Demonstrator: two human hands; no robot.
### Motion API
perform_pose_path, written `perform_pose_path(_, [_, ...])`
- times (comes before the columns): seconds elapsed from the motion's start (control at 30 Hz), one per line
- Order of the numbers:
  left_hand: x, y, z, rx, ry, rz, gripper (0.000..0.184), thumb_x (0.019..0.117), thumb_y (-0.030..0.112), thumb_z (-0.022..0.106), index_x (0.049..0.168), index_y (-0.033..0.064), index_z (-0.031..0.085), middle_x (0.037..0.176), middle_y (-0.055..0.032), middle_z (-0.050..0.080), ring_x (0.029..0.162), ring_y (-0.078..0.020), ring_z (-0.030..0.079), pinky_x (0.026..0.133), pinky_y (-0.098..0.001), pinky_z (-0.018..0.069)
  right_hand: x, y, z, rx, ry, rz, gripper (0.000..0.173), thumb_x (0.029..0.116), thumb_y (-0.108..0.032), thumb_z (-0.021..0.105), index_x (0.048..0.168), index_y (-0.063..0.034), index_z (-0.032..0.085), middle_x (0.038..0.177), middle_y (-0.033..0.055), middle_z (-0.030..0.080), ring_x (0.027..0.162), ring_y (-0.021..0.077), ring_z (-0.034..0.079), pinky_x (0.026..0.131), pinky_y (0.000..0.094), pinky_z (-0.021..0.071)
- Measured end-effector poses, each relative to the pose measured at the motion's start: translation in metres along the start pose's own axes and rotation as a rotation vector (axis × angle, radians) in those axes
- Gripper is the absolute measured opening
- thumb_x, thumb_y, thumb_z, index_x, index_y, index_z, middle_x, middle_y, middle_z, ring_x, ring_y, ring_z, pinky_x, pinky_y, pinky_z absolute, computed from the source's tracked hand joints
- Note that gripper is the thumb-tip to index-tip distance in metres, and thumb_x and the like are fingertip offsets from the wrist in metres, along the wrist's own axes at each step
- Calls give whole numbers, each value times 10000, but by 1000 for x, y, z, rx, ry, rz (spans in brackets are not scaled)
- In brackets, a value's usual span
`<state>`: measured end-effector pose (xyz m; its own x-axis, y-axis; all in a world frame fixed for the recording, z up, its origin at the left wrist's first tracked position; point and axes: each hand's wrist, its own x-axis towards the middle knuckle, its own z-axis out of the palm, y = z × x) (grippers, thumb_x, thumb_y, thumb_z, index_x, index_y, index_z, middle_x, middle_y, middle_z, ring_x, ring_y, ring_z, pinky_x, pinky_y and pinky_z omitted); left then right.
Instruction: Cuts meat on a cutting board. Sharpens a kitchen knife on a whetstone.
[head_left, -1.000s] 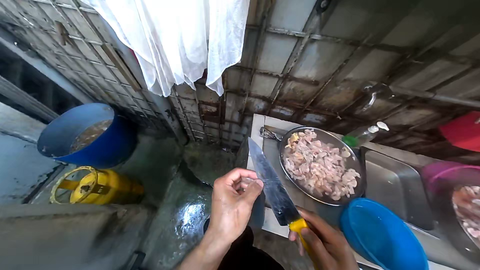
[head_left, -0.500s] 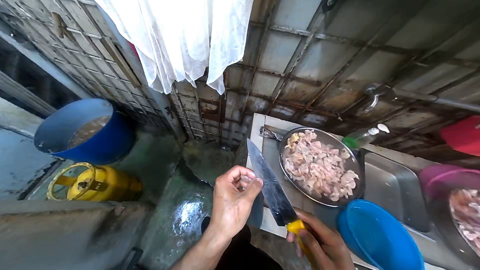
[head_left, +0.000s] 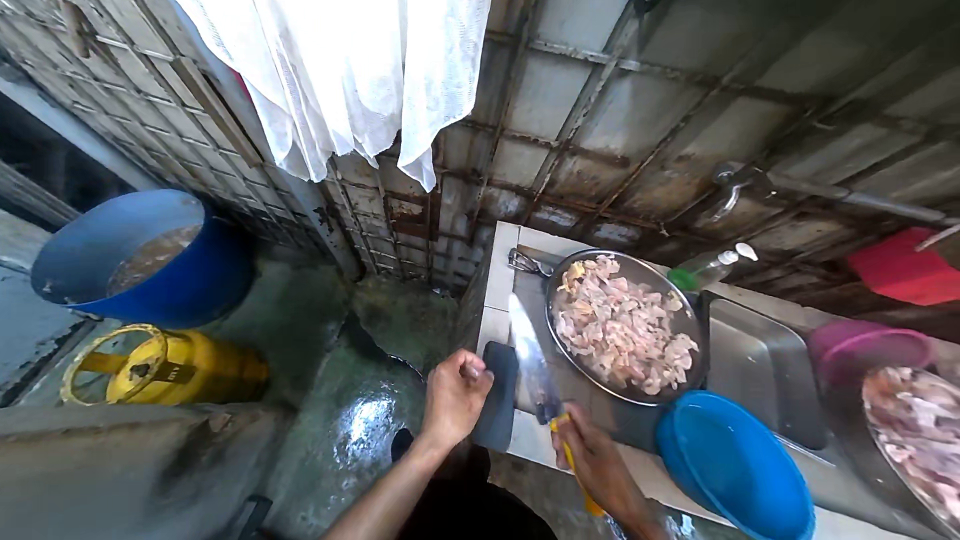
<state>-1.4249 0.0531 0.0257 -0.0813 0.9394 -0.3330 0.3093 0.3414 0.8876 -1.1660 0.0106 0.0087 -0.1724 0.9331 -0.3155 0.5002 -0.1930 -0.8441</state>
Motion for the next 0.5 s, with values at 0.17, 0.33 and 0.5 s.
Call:
perform_pose_path(0.17, [2, -76, 43, 435, -315, -292, 606, 927, 455, 681, 1412, 105, 581, 1341, -135, 649, 1231, -295, 636, 1057, -521, 510, 6, 78, 24, -318, -138, 229, 382, 1053, -362, 457, 1191, -69, 660, 802, 123, 657, 701, 275, 653, 679, 502, 549])
perform_pose_path(0.33, [-5, -102, 65, 467, -286, -322, 566, 900, 278, 707, 1430, 123, 582, 1404, -124, 609, 1258, -289, 622, 1065, -495, 517, -24, 100, 32, -579, -149, 287, 498, 1054, -478, 481, 1182, -46, 691, 921, 202, 734, 886, 385, 728, 808, 582, 565])
perform_pose_path(0.5, [-5, -89, 65, 492, -305, -361, 586, 886, 217, 717, 1444, 125, 560, 1450, -135, 564, 1242, -318, 629, 1029, -501, 543, 29, 72, 48, -604, -126, 302, 500, 1076, -472, 454, 1302, -87, 679, 1046, 188, 743, 997, 363, 724, 908, 573, 559])
